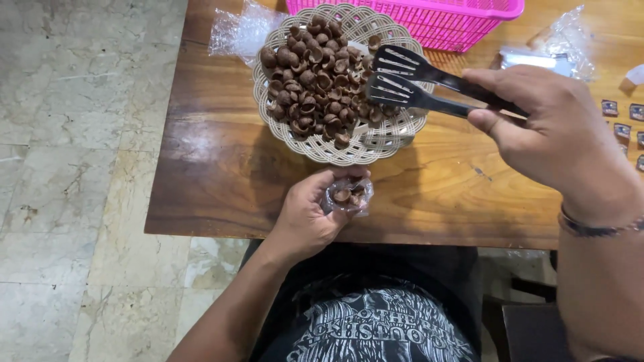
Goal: The person places individual cereal pieces into small plastic bags by hand and using tongs, then seals the bags by hand.
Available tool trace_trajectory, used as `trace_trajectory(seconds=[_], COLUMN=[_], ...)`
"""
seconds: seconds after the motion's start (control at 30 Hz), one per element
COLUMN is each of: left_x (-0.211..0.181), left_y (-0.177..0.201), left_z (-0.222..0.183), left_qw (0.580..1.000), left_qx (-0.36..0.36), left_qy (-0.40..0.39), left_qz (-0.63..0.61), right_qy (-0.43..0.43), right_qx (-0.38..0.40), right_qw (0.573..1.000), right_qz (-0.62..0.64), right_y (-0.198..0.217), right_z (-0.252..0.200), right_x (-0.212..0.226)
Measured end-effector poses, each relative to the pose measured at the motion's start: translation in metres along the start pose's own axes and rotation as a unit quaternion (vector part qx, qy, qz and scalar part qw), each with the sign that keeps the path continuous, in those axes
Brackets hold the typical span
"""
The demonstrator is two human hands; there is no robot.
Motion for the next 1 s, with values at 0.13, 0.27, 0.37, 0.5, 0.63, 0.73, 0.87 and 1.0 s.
trace_trajectory(seconds=[0.13,0.27,0.37,0.5,0.63,0.73,0.87,1.0], left_x=[0.006,0.01,0.004,-0.001,-0.013,-0.018,-0.017,-0.016], left_y=[0.002,0.003,0.001,-0.006,-0.016,-0.024,-0.032,-0.043], left_z=[-0.001,-0.003,-0.002,0.0,0.007,0.008,0.015,0.022], left_qw=[1.0,0.999,0.999,1.0,0.998,0.998,0.998,0.997], left_qx=[-0.009,-0.01,0.003,0.014,0.026,0.034,0.047,0.061], left_qy=[-0.002,-0.019,0.001,-0.006,-0.033,-0.043,-0.022,-0.03], left_qz=[-0.002,-0.034,-0.039,0.009,0.043,0.039,0.025,0.02], right_qy=[-0.011,-0.005,-0.163,-0.135,-0.18,-0.18,-0.04,-0.039], right_qx=[-0.031,-0.11,-0.143,-0.161,-0.081,-0.1,-0.201,-0.08], right_qw=[0.997,0.987,0.976,0.975,0.975,0.973,0.977,0.964], right_qz=[0.066,0.113,0.017,-0.069,-0.106,-0.103,0.065,0.252], right_y=[-0.013,-0.029,-0.047,-0.068,-0.075,-0.071,-0.055,-0.076], right_z=[-0.002,-0.034,-0.069,-0.095,-0.088,-0.084,-0.077,-0.055], right_x=[-0.019,-0.031,-0.049,-0.083,-0.082,-0.054,0.015,0.038])
Point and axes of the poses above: each hand's wrist, its own z-axis towards the middle knuckle, its own y-axis out of the back of the hand, x = y × z, the point moved 6 cm from there along z, towards the middle knuckle, and after that the axes turned 8 degrees about x, right-handed, at the moved point
